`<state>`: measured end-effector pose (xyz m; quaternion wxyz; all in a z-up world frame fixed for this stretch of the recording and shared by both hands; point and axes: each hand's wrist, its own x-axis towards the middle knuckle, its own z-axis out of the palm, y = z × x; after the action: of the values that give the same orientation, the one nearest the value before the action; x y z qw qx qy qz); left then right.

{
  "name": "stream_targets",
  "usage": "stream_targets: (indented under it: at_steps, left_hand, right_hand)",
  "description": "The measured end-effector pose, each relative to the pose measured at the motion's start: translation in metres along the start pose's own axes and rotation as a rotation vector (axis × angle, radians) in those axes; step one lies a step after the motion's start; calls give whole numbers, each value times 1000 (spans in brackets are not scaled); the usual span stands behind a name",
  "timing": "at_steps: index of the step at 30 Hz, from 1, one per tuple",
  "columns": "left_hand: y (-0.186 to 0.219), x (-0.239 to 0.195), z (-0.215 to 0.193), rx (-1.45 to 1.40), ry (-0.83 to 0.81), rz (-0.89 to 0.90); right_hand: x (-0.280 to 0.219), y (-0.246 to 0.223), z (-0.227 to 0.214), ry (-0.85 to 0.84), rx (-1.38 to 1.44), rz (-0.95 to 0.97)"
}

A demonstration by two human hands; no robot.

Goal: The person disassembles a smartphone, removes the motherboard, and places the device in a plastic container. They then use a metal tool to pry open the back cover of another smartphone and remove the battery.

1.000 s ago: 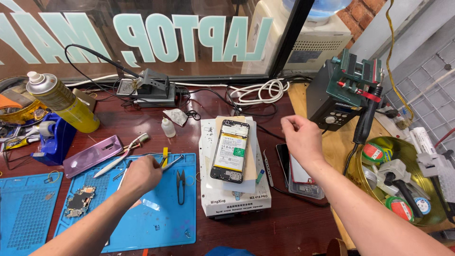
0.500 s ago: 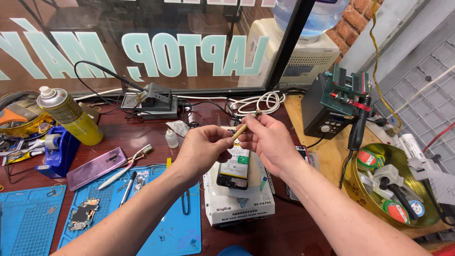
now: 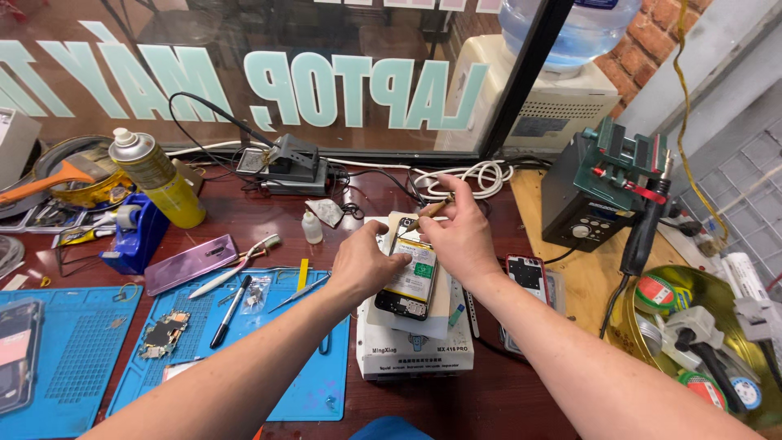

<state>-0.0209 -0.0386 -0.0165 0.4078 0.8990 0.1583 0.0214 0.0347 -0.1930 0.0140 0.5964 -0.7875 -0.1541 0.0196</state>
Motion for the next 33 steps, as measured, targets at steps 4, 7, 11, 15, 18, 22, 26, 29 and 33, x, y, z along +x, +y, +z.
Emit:
stream_targets:
  at_steps: [4,7,11,15,18,22,26,29,33]
  left_hand:
    - [-5,9,10,-82,-72,-128]
    - [-6,9,12,-105,-55,-144]
    - [-5,7,12,-100,-60,-196]
    - [-9,6,13,-40,-40,-157]
    - [-13,7,16,-79,-40,-155]
    - [-19,7,17,-117,-12,-117]
    - [-20,6,14,-168,-31,-133]
    - [-15,2,8,-240,-71,-201]
    - [-12,-9,1,-309,-120,-355]
  right_hand:
    - [4,2,0,-42,-163,-100]
    - [7,4,-3,-58,-260,-151]
    - [13,6,-5,-84,-272,-131]
    - [23,7,-5,-89,-340,-249]
    - [26,9,-4,-101,-343,-224]
    - [29,8,-3,-127,-354,-236]
    - [30,3,-7,-170,-326,-220]
    - [28,-6,-10,-198,-377,-289]
    - [30,-22,-5,-240,-663,-380]
